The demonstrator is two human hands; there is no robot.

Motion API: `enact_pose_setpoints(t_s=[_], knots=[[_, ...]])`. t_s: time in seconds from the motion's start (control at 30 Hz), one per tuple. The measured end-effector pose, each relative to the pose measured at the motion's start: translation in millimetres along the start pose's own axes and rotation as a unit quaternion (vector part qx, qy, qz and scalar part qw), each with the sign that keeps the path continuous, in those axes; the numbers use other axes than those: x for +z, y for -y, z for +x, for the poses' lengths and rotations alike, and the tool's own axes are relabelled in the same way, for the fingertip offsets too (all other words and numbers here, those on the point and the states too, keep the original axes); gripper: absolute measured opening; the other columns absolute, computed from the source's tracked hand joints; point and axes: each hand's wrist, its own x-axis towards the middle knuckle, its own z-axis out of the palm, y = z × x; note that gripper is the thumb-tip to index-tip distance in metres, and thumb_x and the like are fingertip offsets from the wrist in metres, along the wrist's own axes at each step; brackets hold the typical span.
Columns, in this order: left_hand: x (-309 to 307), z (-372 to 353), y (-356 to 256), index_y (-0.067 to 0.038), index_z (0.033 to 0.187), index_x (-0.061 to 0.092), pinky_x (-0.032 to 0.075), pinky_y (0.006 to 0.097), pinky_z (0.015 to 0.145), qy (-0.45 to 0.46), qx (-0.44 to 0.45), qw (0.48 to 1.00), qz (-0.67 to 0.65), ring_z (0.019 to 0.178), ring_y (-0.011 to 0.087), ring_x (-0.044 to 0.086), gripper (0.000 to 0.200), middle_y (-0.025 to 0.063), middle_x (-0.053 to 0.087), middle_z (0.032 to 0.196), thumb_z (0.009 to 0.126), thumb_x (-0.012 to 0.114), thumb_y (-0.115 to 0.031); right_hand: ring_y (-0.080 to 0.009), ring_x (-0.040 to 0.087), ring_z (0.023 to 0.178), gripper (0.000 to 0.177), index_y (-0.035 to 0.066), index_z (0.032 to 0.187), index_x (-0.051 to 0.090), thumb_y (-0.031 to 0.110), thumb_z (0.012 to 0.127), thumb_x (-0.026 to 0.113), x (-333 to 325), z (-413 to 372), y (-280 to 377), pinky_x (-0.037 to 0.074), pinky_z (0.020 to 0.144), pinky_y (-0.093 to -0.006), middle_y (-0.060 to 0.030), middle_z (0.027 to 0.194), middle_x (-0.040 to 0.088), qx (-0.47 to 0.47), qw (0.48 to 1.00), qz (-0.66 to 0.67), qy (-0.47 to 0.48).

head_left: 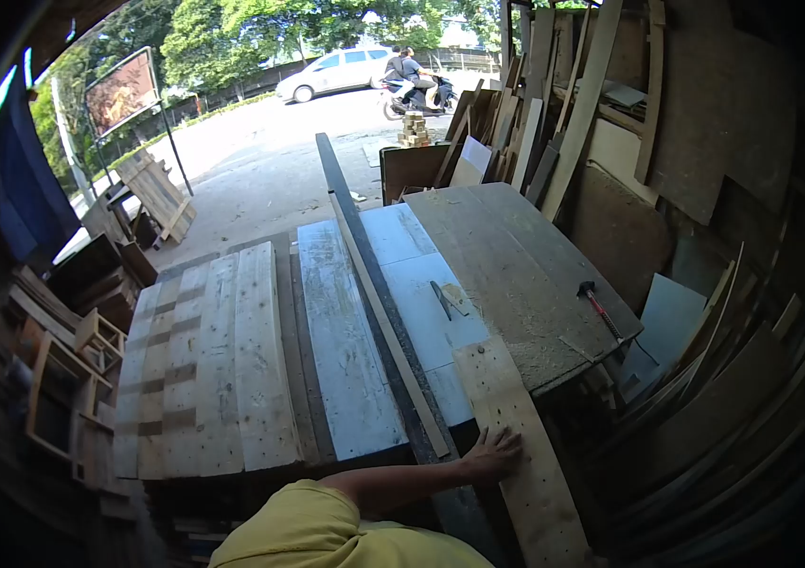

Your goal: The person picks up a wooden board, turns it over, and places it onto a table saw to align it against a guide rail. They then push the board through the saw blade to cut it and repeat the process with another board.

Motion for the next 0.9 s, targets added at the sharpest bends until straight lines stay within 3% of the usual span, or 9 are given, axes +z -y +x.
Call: enact_pose_setpoints(t_s=[0.07, 0.23, 0.5, 0.63, 0.7, 0.77, 0.8, 0.9], knots=[[5.9, 2.4, 0.2, -0.012, 0.145, 0.035, 0.018, 0.0704, 0.108, -0.012, 0.020, 1.000, -0.002, 0.145, 0.0414, 0.014, 0.070, 0.0168, 0.019, 0.157, 0.088, 0.057, -0.045, -0.0101, 0.032, 0.049, 0.070, 0.016, 0.061, 0.030, 0.082, 0.080, 0.045, 0.8, -3.3, -8.5, 0.024, 0.041, -0.0277, 0.0057, 0.053, 0.032, -0.011, 1.000, 0.024, 0.002], [9.1, -1.5, -7.9, -0.010, 0.146, 0.033, 0.017, 0.0692, 0.109, -0.021, 0.032, 0.999, 0.007, 0.145, 0.0408, 0.015, 0.069, 0.0164, 0.018, 0.157, 0.089, 0.055, -0.041, -0.0154, 0.038, 0.050, 0.068, 0.011, 0.061, 0.037, 0.075, 0.084, 0.047, 4.7, -3.9, -35.4, 0.027, 0.045, -0.0323, -0.0003, 0.054, 0.038, 0.005, 0.999, -0.036, -0.039], [10.8, -8.1, -7.7, -0.007, 0.144, 0.037, 0.015, 0.0689, 0.110, -0.049, 0.018, 0.999, -0.010, 0.146, 0.0400, 0.014, 0.065, 0.0190, 0.019, 0.157, 0.089, 0.055, -0.037, -0.0239, 0.046, 0.052, 0.065, 0.004, 0.063, 0.048, 0.062, 0.091, 0.049, 15.2, 10.6, -91.7, 0.033, 0.050, -0.0395, -0.0099, 0.057, 0.047, -0.060, 0.986, -0.119, -0.097], [3.9, -11.6, -3.5, -0.005, 0.142, 0.039, 0.012, 0.0670, 0.112, -0.024, 0.009, 1.000, -0.016, 0.147, 0.0393, 0.013, 0.063, 0.0196, 0.019, 0.157, 0.089, 0.054, -0.034, -0.0282, 0.050, 0.053, 0.064, 0.000, 0.063, 0.054, 0.056, 0.094, 0.051, 24.4, 19.8, -125.5, 0.036, 0.053, -0.0432, -0.0148, 0.058, 0.052, -0.136, 0.971, -0.139, -0.137], [-2.6, -12.2, -0.9, -0.008, 0.144, 0.038, 0.010, 0.0645, 0.114, -0.007, -0.021, 1.000, -0.012, 0.148, 0.0361, 0.010, 0.066, 0.0171, 0.018, 0.158, 0.090, 0.056, -0.041, -0.0293, 0.051, 0.053, 0.064, -0.001, 0.063, 0.055, 0.054, 0.095, 0.051, 33.3, 26.6, -131.1, 0.037, 0.053, -0.0441, -0.0160, 0.058, 0.053, -0.163, 0.965, -0.141, -0.146], [-2.0, -10.5, 8.1, -0.008, 0.145, 0.037, 0.010, 0.0636, 0.114, -0.019, -0.028, 0.999, -0.018, 0.148, 0.0359, 0.012, 0.067, 0.0170, 0.018, 0.158, 0.089, 0.057, -0.040, -0.0394, 0.054, 0.055, 0.064, -0.001, 0.060, 0.054, 0.051, 0.097, 0.047, 47.5, 29.8, -121.9, 0.038, 0.054, -0.0482, -0.0201, 0.057, 0.054, -0.344, 0.876, -0.197, -0.275], [-5.6, -10.1, 12.8, -0.008, 0.145, 0.037, 0.010, 0.0635, 0.114, -0.022, -0.046, 0.998, -0.021, 0.147, 0.0363, 0.013, 0.068, 0.0168, 0.018, 0.158, 0.089, 0.058, -0.040, -0.0394, 0.054, 0.055, 0.064, -0.001, 0.060, 0.054, 0.051, 0.097, 0.047, 51.1, 32.0, -106.1, 0.038, 0.054, -0.0482, -0.0201, 0.057, 0.054, -0.342, 0.877, -0.196, -0.275], [-2.2, -8.3, 26.2, -0.008, 0.145, 0.036, 0.012, 0.0641, 0.114, -0.033, -0.074, 0.997, -0.018, 0.146, 0.0376, 0.016, 0.070, 0.0157, 0.021, 0.157, 0.088, 0.059, -0.041, -0.0417, 0.058, 0.060, 0.064, -0.001, 0.062, 0.056, 0.051, 0.097, 0.047, 44.2, 39.4, -20.2, 0.040, 0.055, -0.0493, -0.0226, 0.061, 0.056, -0.194, 0.953, -0.206, -0.108]])
